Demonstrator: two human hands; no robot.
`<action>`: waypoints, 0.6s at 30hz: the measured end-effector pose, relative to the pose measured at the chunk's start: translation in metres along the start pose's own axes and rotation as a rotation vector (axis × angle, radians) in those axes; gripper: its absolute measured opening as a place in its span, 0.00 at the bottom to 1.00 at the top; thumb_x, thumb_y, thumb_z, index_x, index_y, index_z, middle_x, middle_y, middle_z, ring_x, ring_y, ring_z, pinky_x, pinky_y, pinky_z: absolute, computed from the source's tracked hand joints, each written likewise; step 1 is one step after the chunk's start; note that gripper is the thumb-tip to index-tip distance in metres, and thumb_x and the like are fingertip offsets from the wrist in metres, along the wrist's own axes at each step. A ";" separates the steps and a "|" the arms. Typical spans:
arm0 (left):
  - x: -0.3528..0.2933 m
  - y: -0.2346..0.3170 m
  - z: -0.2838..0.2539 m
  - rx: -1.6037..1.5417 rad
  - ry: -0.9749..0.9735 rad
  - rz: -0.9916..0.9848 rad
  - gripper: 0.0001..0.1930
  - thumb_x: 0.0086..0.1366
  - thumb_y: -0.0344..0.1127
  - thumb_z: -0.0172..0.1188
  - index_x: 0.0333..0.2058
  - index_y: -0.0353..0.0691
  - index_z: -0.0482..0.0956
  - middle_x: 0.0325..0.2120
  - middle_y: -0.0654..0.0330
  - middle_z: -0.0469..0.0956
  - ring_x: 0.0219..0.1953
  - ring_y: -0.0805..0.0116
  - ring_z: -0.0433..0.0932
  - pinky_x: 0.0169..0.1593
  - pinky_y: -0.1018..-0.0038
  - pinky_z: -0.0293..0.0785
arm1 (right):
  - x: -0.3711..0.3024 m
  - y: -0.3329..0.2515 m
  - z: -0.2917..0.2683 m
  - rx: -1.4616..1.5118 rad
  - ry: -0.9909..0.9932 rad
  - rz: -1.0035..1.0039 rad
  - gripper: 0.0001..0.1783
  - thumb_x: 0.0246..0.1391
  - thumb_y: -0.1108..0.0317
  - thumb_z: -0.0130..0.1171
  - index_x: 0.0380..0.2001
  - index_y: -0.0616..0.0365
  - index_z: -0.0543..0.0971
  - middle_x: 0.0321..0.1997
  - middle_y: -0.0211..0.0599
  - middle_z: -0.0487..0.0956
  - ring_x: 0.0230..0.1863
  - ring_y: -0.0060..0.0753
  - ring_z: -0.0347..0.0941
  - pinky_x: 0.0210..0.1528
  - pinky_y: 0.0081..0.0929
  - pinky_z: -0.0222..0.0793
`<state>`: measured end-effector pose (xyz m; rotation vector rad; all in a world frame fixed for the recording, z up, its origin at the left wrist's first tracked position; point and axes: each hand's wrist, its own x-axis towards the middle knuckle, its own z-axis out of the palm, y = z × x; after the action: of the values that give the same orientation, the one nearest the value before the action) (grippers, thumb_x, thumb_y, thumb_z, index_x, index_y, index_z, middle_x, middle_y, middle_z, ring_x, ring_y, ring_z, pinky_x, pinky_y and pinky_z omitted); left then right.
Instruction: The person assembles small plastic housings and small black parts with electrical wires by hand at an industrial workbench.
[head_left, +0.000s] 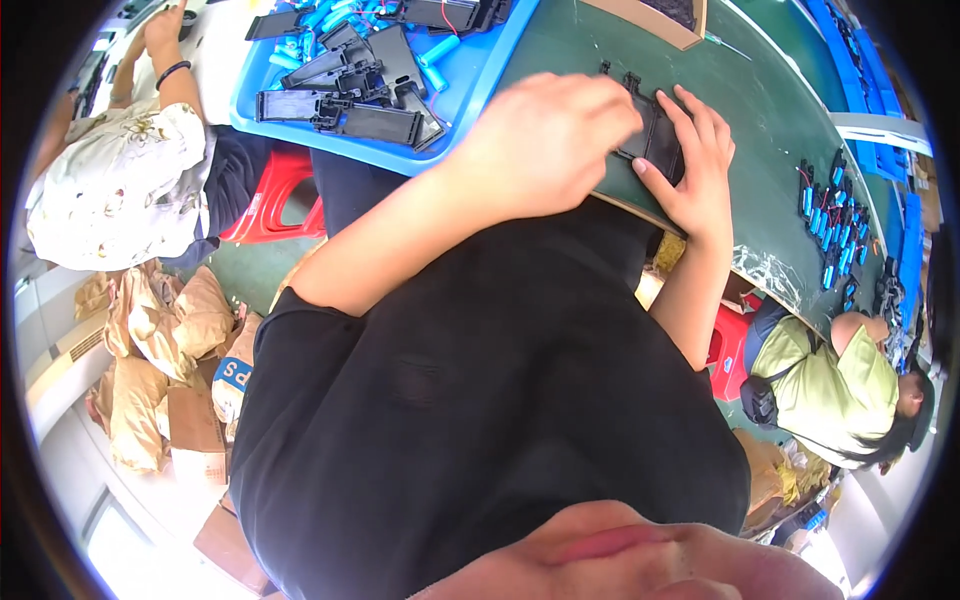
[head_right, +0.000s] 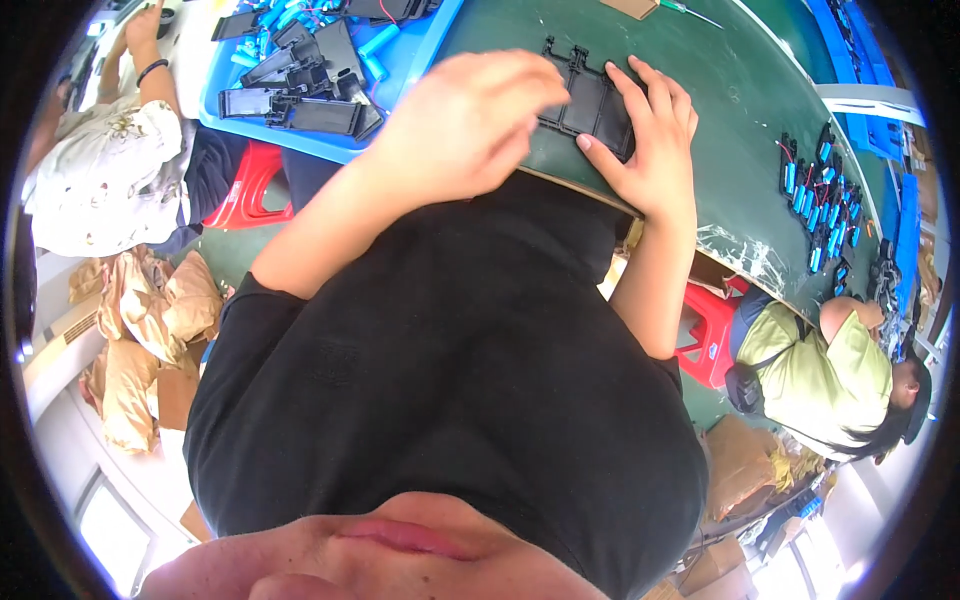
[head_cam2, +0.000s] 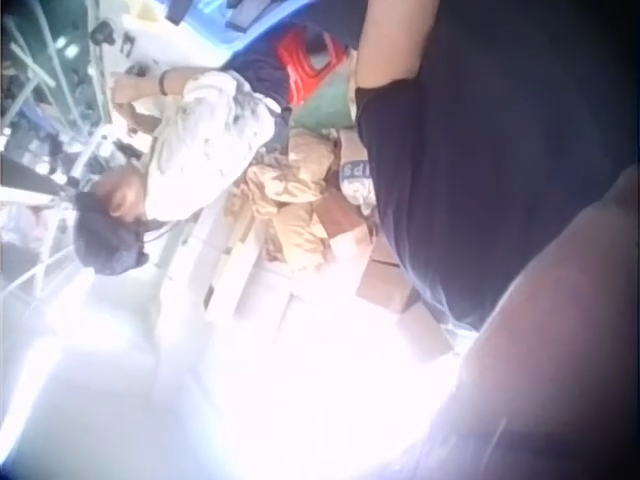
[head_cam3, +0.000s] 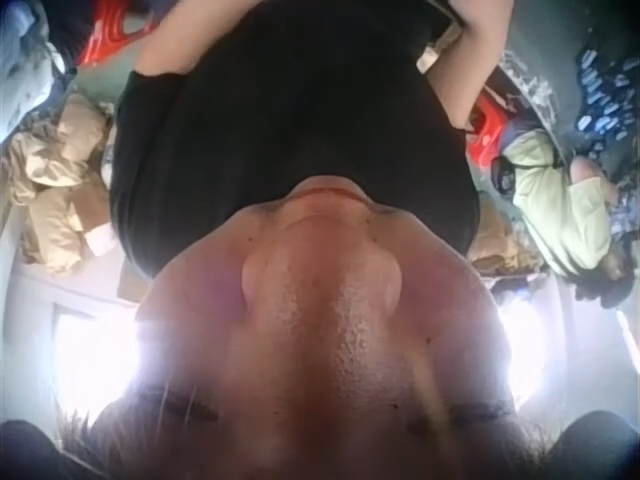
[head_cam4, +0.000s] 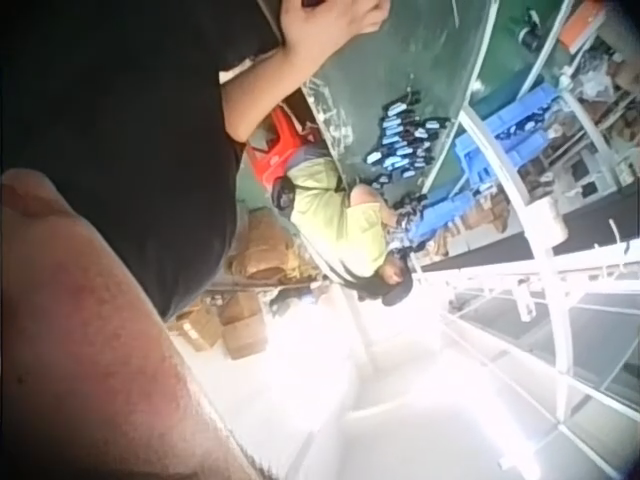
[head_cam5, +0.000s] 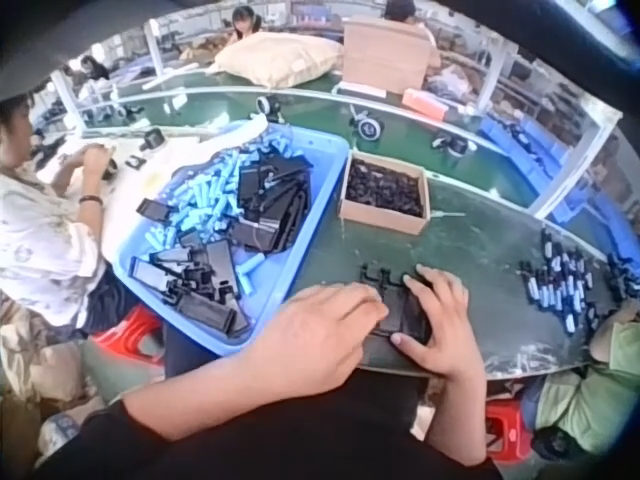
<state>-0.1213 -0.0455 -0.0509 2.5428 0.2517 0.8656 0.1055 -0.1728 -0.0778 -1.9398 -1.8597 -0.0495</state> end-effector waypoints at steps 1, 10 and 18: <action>0.003 -0.006 -0.011 0.009 0.085 -0.028 0.16 0.58 0.25 0.61 0.47 0.37 0.80 0.45 0.52 0.81 0.49 0.48 0.81 0.52 0.58 0.79 | 0.002 0.000 0.002 0.004 -0.002 -0.003 0.42 0.44 0.53 0.73 0.65 0.49 0.76 0.71 0.42 0.70 0.69 0.54 0.62 0.72 0.50 0.53; -0.011 -0.055 -0.039 0.638 0.058 -0.303 0.12 0.58 0.30 0.63 0.42 0.40 0.83 0.41 0.55 0.82 0.49 0.54 0.81 0.56 0.52 0.74 | 0.000 -0.001 0.001 -0.014 0.004 0.006 0.42 0.45 0.52 0.73 0.65 0.50 0.76 0.71 0.42 0.70 0.70 0.54 0.62 0.72 0.51 0.52; -0.002 -0.037 -0.035 0.348 0.197 -0.186 0.12 0.58 0.25 0.64 0.43 0.39 0.82 0.37 0.53 0.81 0.43 0.48 0.80 0.48 0.58 0.78 | -0.001 -0.001 0.000 -0.017 0.013 0.013 0.42 0.45 0.52 0.73 0.65 0.49 0.76 0.71 0.42 0.70 0.69 0.54 0.62 0.72 0.51 0.53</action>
<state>-0.1460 -0.0009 -0.0442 2.6867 0.7472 1.0762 0.1039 -0.1735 -0.0781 -1.9584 -1.8443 -0.0737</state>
